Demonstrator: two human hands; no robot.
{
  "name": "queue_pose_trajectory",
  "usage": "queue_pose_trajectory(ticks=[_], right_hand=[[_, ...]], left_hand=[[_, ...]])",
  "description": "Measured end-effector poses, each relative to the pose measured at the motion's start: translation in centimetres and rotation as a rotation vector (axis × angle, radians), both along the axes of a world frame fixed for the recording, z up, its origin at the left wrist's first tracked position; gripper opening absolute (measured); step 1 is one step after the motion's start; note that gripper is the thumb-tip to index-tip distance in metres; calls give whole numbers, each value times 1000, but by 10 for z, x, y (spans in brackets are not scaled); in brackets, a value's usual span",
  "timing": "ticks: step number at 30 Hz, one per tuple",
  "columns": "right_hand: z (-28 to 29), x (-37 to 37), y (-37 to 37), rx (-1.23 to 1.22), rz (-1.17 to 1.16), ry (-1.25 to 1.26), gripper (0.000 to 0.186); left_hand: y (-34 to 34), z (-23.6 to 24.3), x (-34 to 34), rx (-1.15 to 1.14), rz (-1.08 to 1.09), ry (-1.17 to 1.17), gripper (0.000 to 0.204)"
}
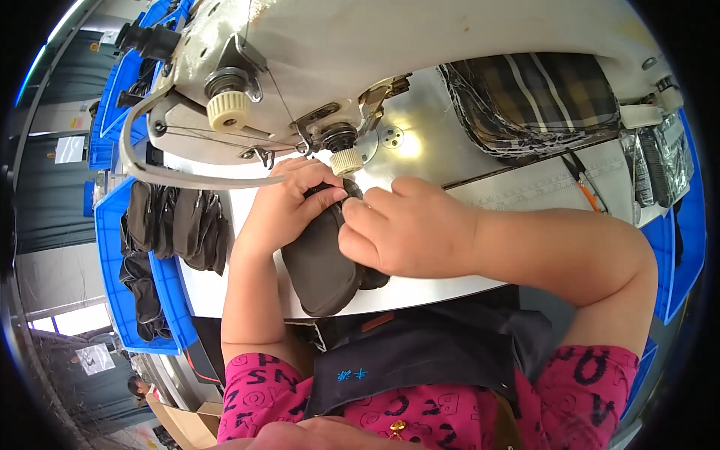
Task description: Sewing components of small leather bags or pouches using an industrial sewing machine.
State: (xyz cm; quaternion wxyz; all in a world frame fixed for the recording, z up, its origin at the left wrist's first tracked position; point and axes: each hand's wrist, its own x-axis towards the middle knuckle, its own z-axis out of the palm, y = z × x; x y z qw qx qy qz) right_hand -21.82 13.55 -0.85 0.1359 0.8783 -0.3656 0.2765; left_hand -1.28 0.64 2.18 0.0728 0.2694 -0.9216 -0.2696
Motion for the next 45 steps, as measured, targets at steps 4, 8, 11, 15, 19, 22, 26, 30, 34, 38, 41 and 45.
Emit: queue_pose_trajectory(ticks=[4, 8, 11, 15, 19, 22, 26, 30, 34, 38, 41, 45], right_hand=[[-5, 4, 9, -41, 72, 112, 29], [-10, 7, 11, -23, 29, 135, 35], [-11, 7, 11, 25, 60, 127, 25], [-15, 9, 11, 10, 56, 116, 25], [-15, 7, 12, -3, 55, 108, 26], [-10, 5, 13, -13, 43, 74, 30], [-3, 2, 16, -13, 33, 101, 31], [-5, 1, 17, -60, 21, 192, 28], [1, 0, 17, -62, 18, 217, 27], [8, -2, 23, -24, 32, 246, 26], [9, -3, 24, 4, 39, 257, 25], [2, -1, 26, -24, 32, 256, 31]], left_hand=[[2, 0, 3, -22, 6, 1, 17], [-6, 0, 17, 151, 89, 55, 21], [-9, -3, 19, 239, 90, 96, 20], [-3, 4, 8, 106, 67, 46, 16], [7, 2, -4, -63, 96, -60, 15], [10, -2, -6, -230, 86, -36, 11], [13, -1, -7, -259, 122, -64, 11], [9, -3, -6, -239, 100, -36, 12], [13, -1, -10, -211, 141, -15, 23], [14, -2, -9, -270, 134, -51, 18], [15, -3, -10, -337, 121, -81, 15], [17, -3, -11, -343, 135, -83, 16]])
